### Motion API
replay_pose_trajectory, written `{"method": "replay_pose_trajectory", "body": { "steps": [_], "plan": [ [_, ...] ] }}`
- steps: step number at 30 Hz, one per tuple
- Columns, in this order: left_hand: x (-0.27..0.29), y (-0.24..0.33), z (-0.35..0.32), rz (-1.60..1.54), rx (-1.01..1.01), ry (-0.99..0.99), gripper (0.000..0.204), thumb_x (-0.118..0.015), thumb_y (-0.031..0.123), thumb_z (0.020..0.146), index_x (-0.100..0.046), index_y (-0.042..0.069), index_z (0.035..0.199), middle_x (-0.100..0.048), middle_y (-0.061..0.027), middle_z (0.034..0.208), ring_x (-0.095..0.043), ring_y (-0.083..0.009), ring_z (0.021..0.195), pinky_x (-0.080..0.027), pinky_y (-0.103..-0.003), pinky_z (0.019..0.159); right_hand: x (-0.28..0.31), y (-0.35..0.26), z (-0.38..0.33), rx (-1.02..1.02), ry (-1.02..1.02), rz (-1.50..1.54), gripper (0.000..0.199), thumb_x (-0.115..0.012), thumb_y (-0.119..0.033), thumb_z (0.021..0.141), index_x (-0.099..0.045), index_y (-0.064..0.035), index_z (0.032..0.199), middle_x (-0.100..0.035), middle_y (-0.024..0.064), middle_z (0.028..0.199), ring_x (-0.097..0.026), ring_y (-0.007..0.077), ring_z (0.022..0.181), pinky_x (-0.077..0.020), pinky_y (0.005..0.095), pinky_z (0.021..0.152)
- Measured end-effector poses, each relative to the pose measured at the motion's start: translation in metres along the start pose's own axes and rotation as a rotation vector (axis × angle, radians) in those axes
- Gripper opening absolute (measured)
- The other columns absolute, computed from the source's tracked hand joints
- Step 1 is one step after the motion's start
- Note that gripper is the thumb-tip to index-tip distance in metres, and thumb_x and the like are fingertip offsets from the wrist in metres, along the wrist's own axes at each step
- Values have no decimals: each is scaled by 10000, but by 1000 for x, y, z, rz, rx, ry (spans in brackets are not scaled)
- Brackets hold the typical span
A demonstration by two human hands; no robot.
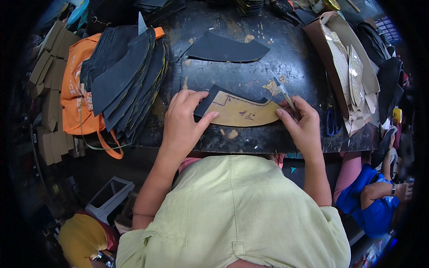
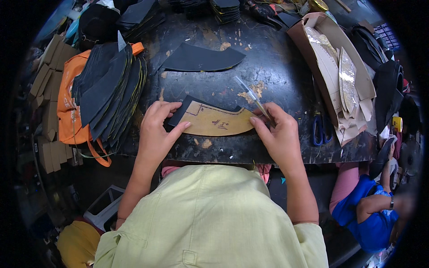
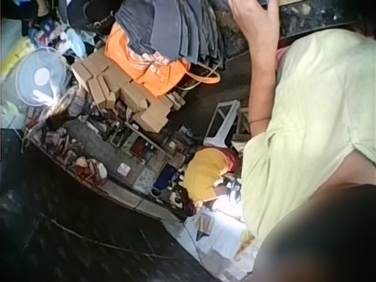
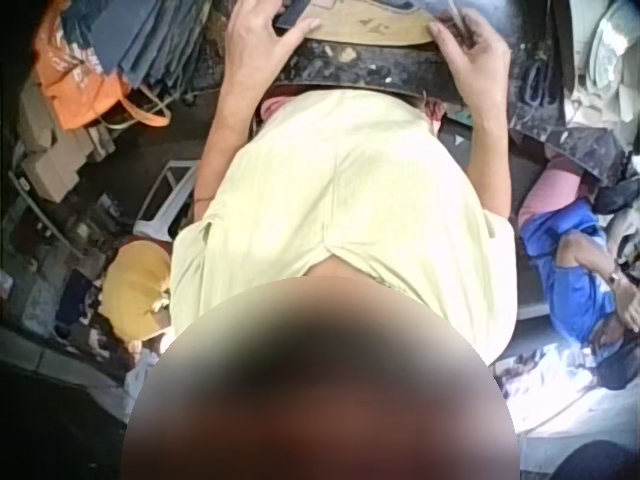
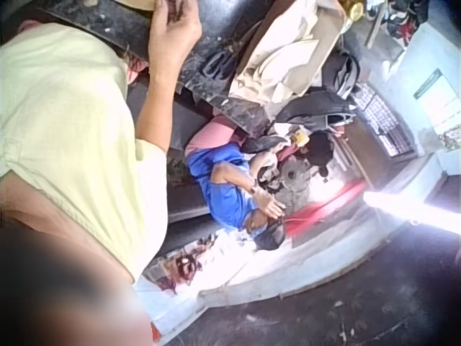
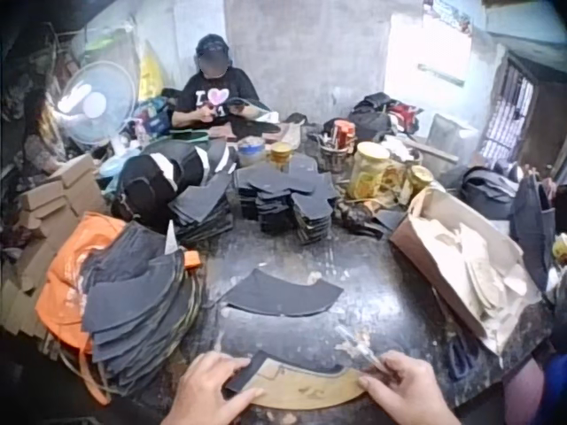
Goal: The person repeatedly places a cardboard template on a stack of black material, traces its outline with a pen, then uses scissors to cut along the traced line. The cut pieces are set aside on the table. The process is repeated multiple times throughout the clip.
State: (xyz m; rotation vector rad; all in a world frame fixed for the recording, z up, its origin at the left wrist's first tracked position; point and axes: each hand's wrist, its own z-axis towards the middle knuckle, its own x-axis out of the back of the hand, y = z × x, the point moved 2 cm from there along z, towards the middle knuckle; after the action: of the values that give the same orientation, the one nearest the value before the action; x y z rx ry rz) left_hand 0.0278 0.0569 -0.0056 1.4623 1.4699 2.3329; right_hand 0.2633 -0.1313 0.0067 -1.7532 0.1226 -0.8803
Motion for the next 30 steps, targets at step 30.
{"method": "replay_pose_trajectory", "body": {
  "steps": [30],
  "plan": [
    [-10,-15,-8,-92,2,127,336,-820,-11,881,-797,18,1215,-717,-107,1041,-706,-194,920,-569,-315,844,-20,9,1,83,132,-217,222,-886,-100,858,-765,-10,1021,-707,112,913,-702,245,797,-552,346,740]
  ]
}}
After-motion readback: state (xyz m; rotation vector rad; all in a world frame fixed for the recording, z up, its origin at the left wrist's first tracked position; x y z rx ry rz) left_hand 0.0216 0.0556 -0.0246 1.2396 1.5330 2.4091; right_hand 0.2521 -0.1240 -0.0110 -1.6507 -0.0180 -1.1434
